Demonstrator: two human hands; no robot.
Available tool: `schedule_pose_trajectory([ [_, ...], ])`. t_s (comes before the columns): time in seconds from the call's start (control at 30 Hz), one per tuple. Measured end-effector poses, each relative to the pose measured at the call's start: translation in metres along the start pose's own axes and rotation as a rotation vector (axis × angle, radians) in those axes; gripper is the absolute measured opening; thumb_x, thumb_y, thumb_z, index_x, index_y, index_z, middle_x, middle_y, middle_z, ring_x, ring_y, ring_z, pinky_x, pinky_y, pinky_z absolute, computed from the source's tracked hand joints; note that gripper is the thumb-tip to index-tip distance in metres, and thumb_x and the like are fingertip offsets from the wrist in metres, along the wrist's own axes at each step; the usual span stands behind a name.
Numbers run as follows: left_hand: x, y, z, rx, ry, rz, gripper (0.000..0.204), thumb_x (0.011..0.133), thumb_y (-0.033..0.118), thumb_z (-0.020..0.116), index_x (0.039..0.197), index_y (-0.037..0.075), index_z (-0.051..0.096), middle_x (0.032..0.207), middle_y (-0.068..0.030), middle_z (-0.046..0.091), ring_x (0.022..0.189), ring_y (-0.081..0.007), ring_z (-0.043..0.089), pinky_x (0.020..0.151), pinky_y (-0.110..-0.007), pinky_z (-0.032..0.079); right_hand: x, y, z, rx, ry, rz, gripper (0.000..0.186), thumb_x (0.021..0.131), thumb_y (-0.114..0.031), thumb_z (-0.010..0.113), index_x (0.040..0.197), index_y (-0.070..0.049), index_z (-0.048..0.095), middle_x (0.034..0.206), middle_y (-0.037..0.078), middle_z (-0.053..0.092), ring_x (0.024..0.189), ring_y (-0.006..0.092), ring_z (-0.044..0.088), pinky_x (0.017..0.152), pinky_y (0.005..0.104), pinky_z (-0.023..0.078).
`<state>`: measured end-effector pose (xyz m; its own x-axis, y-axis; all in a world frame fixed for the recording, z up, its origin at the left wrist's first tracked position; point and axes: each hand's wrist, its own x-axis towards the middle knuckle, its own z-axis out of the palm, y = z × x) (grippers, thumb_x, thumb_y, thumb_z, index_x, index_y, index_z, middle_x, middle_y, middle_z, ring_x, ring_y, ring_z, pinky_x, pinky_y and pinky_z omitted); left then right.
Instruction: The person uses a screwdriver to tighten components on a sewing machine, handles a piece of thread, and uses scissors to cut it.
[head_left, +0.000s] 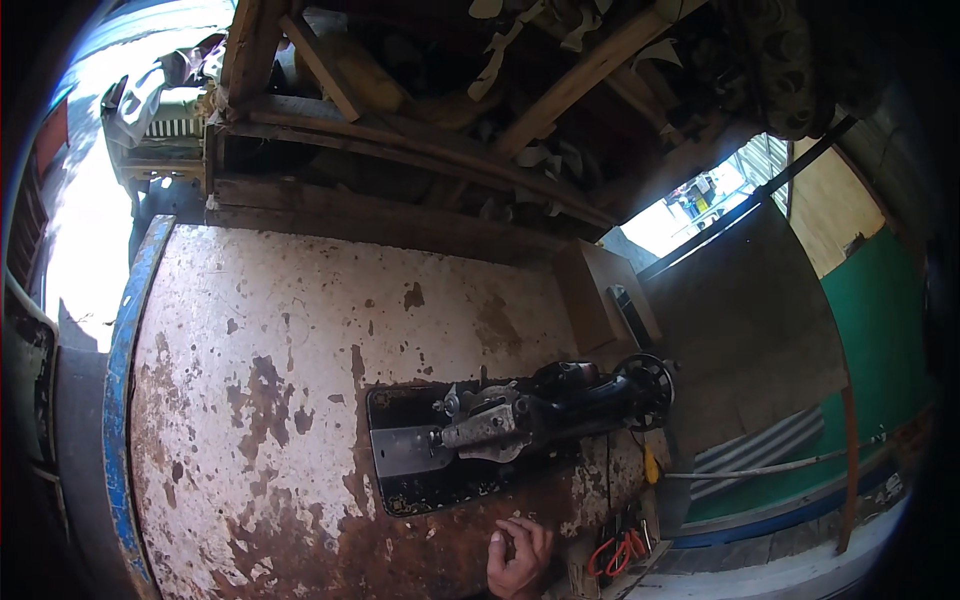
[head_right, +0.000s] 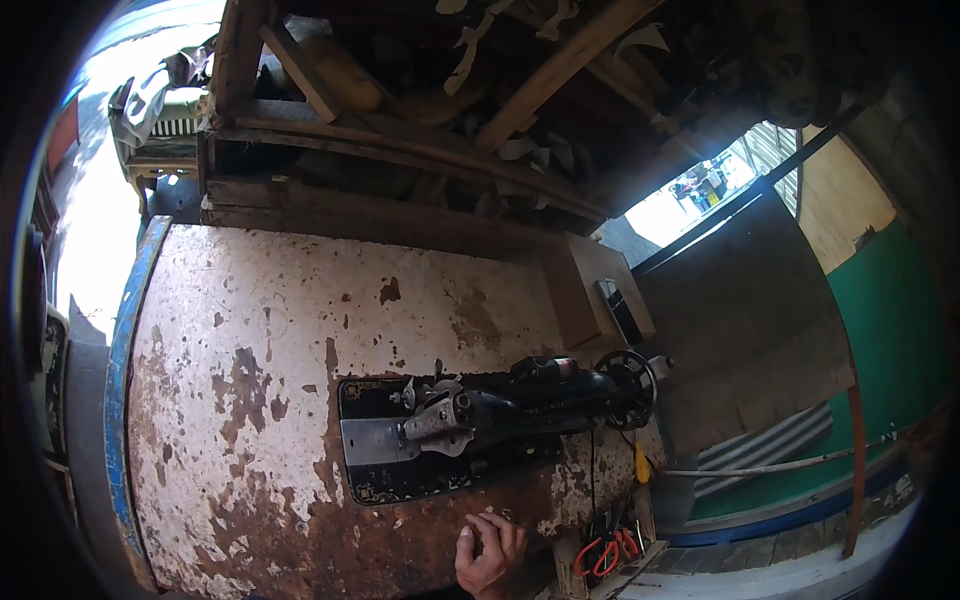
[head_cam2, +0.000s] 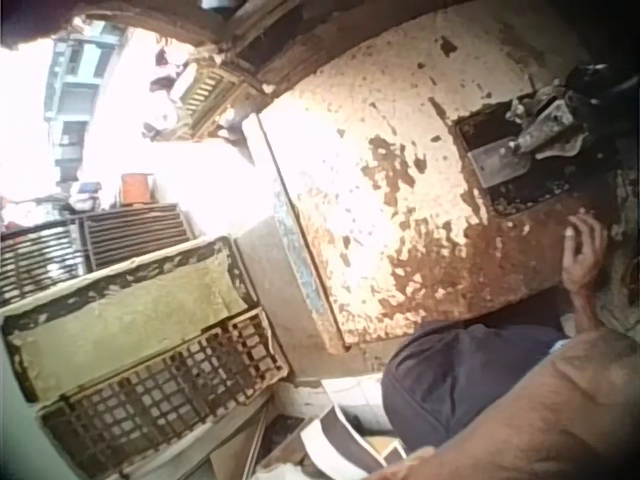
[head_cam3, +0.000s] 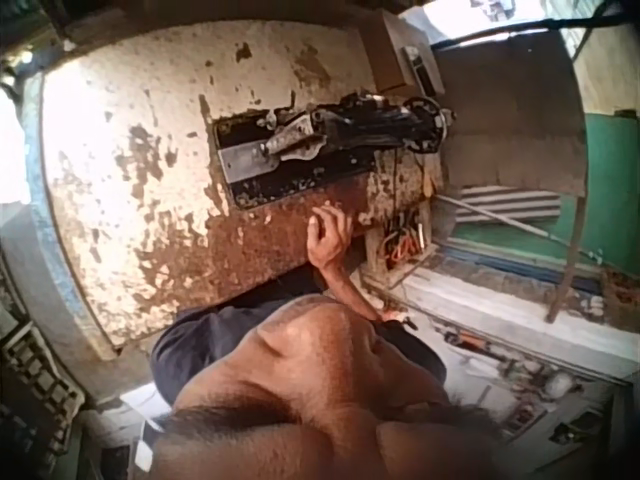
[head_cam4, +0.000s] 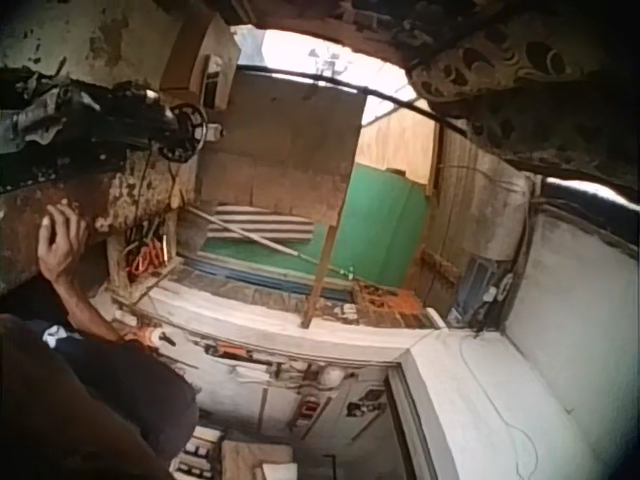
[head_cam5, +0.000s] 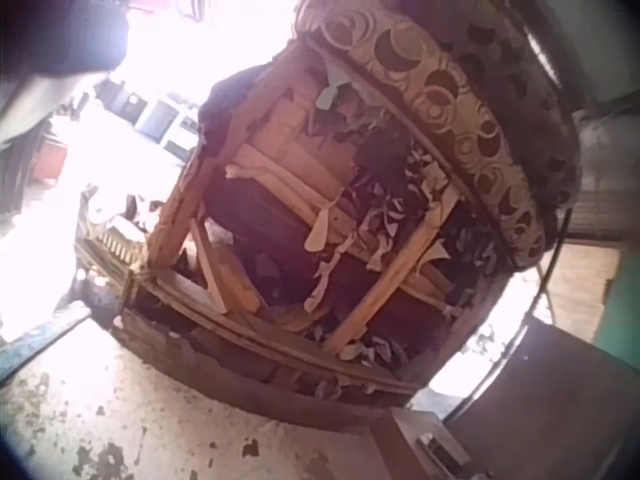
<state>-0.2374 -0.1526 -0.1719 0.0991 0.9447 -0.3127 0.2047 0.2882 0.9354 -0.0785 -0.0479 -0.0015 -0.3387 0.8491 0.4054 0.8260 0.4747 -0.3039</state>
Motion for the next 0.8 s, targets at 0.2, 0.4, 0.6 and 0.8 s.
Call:
schedule_pose_trajectory([
  [0.2,0.003,-0.001,-0.002,0.005,-0.006,-0.008,0.016,0.102,0.014,0.061,0.11,0.003,0.068,0.104,-0.0155,0.07,0.098,-0.0286,0.066,0.088,-0.04,0.053,0.001,-0.008,0.002,0.009,0.038,-0.036,0.022,0.1,-0.024,0.066,0.11,-0.007,0.075,0.11,0.015,0.069,0.101,0.0379,0.064,0.094,0.0504,0.049],
  [0.4,0.007,0.001,-0.003,0.009,-0.005,-0.011,0.016,0.102,0.015,0.061,0.11,0.002,0.068,0.104,-0.0158,0.07,0.098,-0.0291,0.066,0.088,-0.041,0.053,-0.001,-0.005,0.004,0.051,0.021,0.011,0.025,0.102,-0.028,0.064,0.11,-0.007,0.074,0.115,0.015,0.068,0.108,0.0381,0.063,0.097,0.0531,0.048],
  [0.6,0.008,0.001,-0.005,0.016,-0.004,-0.016,0.017,0.102,0.015,0.061,0.11,0.002,0.068,0.104,-0.016,0.07,0.099,-0.0295,0.066,0.088,-0.041,0.053,-0.003,-0.007,0.006,0.032,0.026,0.004,0.025,0.102,-0.029,0.064,0.11,-0.008,0.075,0.114,0.014,0.068,0.109,0.0377,0.062,0.098,0.0533,0.048],
  [0.8,0.003,-0.001,-0.005,0.039,0.018,-0.014,0.017,0.102,0.015,0.061,0.11,0.002,0.068,0.105,-0.0163,0.07,0.099,-0.0299,0.066,0.089,-0.041,0.053,-0.001,0.0,-0.002,0.049,-0.012,-0.009,0.023,0.091,-0.023,0.074,0.108,-0.008,0.076,0.115,0.011,0.068,0.107,0.0329,0.062,0.096,0.0474,0.048],
])
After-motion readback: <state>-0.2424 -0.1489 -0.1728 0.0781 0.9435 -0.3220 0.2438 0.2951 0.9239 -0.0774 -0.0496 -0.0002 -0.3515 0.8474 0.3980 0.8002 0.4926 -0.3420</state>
